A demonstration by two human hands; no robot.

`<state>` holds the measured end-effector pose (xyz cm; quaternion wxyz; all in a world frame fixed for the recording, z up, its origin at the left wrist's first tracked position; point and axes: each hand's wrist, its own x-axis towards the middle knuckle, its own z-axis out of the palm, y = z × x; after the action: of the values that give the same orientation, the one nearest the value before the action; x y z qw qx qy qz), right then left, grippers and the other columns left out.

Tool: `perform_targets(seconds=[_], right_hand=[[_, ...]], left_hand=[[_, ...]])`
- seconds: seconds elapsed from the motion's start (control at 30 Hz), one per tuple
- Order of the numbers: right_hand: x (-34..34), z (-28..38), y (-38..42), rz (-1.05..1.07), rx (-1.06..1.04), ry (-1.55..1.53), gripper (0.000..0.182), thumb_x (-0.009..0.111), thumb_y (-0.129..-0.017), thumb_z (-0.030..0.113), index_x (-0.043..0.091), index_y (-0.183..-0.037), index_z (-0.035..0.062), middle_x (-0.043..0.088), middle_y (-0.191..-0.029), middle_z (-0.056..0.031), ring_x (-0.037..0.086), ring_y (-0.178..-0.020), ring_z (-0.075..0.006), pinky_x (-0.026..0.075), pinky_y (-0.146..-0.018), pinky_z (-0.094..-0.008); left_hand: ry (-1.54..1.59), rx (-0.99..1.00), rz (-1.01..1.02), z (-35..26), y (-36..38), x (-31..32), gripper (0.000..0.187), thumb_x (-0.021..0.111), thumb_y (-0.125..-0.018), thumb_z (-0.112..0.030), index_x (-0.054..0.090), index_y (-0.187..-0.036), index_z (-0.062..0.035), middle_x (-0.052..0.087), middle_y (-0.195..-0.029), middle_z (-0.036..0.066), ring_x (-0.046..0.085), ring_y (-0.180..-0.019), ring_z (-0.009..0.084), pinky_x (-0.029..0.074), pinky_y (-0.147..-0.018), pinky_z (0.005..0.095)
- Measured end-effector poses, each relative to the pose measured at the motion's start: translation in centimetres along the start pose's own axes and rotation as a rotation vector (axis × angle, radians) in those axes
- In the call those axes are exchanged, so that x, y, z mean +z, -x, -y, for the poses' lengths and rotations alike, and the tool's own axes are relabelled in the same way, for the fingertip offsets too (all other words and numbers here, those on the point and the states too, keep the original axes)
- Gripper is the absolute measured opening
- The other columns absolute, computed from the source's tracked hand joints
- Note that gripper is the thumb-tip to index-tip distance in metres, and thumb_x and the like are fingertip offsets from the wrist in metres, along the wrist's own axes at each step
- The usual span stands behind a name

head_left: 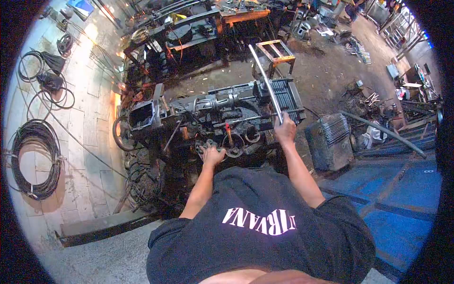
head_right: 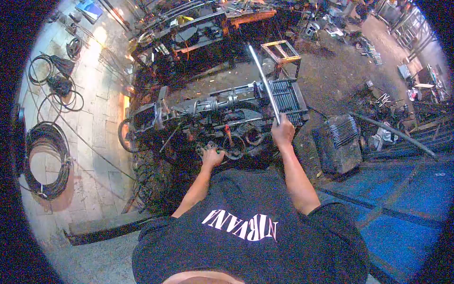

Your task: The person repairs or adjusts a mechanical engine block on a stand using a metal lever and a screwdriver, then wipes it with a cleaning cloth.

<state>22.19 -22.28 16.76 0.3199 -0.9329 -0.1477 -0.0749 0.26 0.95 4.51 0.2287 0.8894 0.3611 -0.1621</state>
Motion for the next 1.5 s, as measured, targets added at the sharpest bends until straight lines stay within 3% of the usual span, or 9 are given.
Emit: perform_targets(seconds=[0.33, 0.43, 0.5, 0.6, 0.83, 0.9, 1.1, 1.3, 1.5], right_hand=[[-0.4, 0.1, -0.2, 0.009, 0.019, 0.041, 0.026, 0.062, -0.085, 0.023, 0.059, -0.106, 0.0078, 0.066, -0.081, -0.0219, 0.064, -0.075, -0.0413, 0.05, -0.067, -0.0517], [-0.5, 0.2, 0.0, 0.007, 0.02, 0.026, 0.027, 0.062, -0.085, 0.023, 0.059, -0.107, 0.0076, 0.066, -0.083, -0.0213, 0.064, -0.076, -0.0409, 0.05, -0.068, -0.0512], [-0.6, 0.2, -0.1, 0.0, 0.012, 0.007, 0.027, 0.062, -0.085, 0.023, 0.059, -0.107, 0.0074, 0.066, -0.084, -0.0209, 0.064, -0.077, -0.0408, 0.05, -0.068, -0.0509], [-0.7, 0.1, -0.1, 0.022, 0.041, 0.019, 0.027, 0.062, -0.085, 0.023, 0.059, -0.107, 0.0072, 0.066, -0.083, -0.0205, 0.064, -0.077, -0.0406, 0.05, -0.068, -0.0501], [-1.0, 0.3, -0.1, 0.006, 0.015, 0.014, 0.025, 0.062, -0.085, 0.022, 0.059, -0.106, 0.008, 0.066, -0.082, -0.0219, 0.064, -0.076, -0.0417, 0.049, -0.067, -0.052], [-0.9, 0.0, -0.2, -0.002, 0.01, 0.013, 0.025, 0.062, -0.084, 0.021, 0.059, -0.106, 0.0081, 0.066, -0.081, -0.022, 0.064, -0.075, -0.042, 0.049, -0.066, -0.0524], [-0.6, -0.1, -0.3, 0.019, 0.029, 0.041, 0.025, 0.061, -0.085, 0.022, 0.059, -0.105, 0.0079, 0.065, -0.08, -0.022, 0.064, -0.075, -0.0418, 0.05, -0.066, -0.0521], [-0.4, -0.8, -0.5, -0.01, -0.005, 0.01, 0.025, 0.061, -0.085, 0.023, 0.059, -0.105, 0.0084, 0.065, -0.08, -0.022, 0.064, -0.074, -0.0413, 0.049, -0.067, -0.0519], [-0.7, -0.3, -0.3, -0.021, -0.009, 0.016, 0.025, 0.062, -0.085, 0.023, 0.06, -0.105, 0.008, 0.065, -0.08, -0.0218, 0.064, -0.074, -0.0414, 0.049, -0.065, -0.0525]], left_hand=[[0.079, 0.101, -0.15, 0.3, -0.4, 0.8, 0.065, 0.041, -0.085, -0.046, 0.058, -0.121, 0.0051, 0.037, -0.14, 0.033, 0.027, -0.136, 0.0473, 0.008, -0.115, 0.056], [-0.004, 0.049, 0.051, -0.1, -0.4, -0.2, 0.064, 0.039, -0.088, -0.047, 0.055, -0.123, 0.004, 0.043, -0.134, 0.034, 0.039, -0.128, 0.0478, 0.011, -0.113, 0.0596], [0.001, 0.113, -0.078, -0.6, 0.2, -0.5, 0.064, 0.04, -0.084, -0.045, 0.064, -0.105, 0.0108, 0.049, -0.127, 0.036, 0.04, -0.128, 0.0464, 0.008, -0.113, 0.0603], [0.01, 0.117, -0.145, -0.3, -0.1, 0.4, 0.062, 0.041, -0.084, -0.044, 0.066, -0.099, 0.0103, 0.052, -0.122, 0.036, 0.044, -0.124, 0.0474, 0.009, -0.112, 0.0617], [0.014, 0.134, -0.239, 0.2, -0.4, 1.5, 0.061, 0.046, -0.082, -0.045, 0.066, -0.1, 0.0097, 0.05, -0.124, 0.037, 0.044, -0.123, 0.0472, 0.01, -0.113, 0.0603], [-0.082, 0.074, -0.119, -0.1, 0.0, 0.7, 0.068, 0.041, -0.085, -0.051, 0.056, -0.125, 0.0017, 0.044, -0.134, 0.033, 0.039, -0.13, 0.0432, 0.009, -0.115, 0.0556], [0.022, -0.027, 0.131, -1.7, 1.2, -2.6, 0.069, 0.042, -0.084, -0.051, 0.054, -0.128, 0.0006, 0.043, -0.136, 0.032, 0.039, -0.131, 0.0419, 0.007, -0.116, 0.0543], [-0.019, 0.066, -0.079, -1.0, 1.0, -0.9, 0.068, 0.043, -0.084, -0.052, 0.057, -0.125, 0.0005, 0.043, -0.136, 0.032, 0.042, -0.129, 0.0416, 0.009, -0.115, 0.0554], [0.011, 0.031, -0.007, -1.3, 1.3, -1.6, 0.07, 0.045, -0.084, -0.055, 0.058, -0.124, 0.0009, 0.039, -0.139, 0.032, 0.039, -0.13, 0.0442, 0.01, -0.115, 0.0538]])
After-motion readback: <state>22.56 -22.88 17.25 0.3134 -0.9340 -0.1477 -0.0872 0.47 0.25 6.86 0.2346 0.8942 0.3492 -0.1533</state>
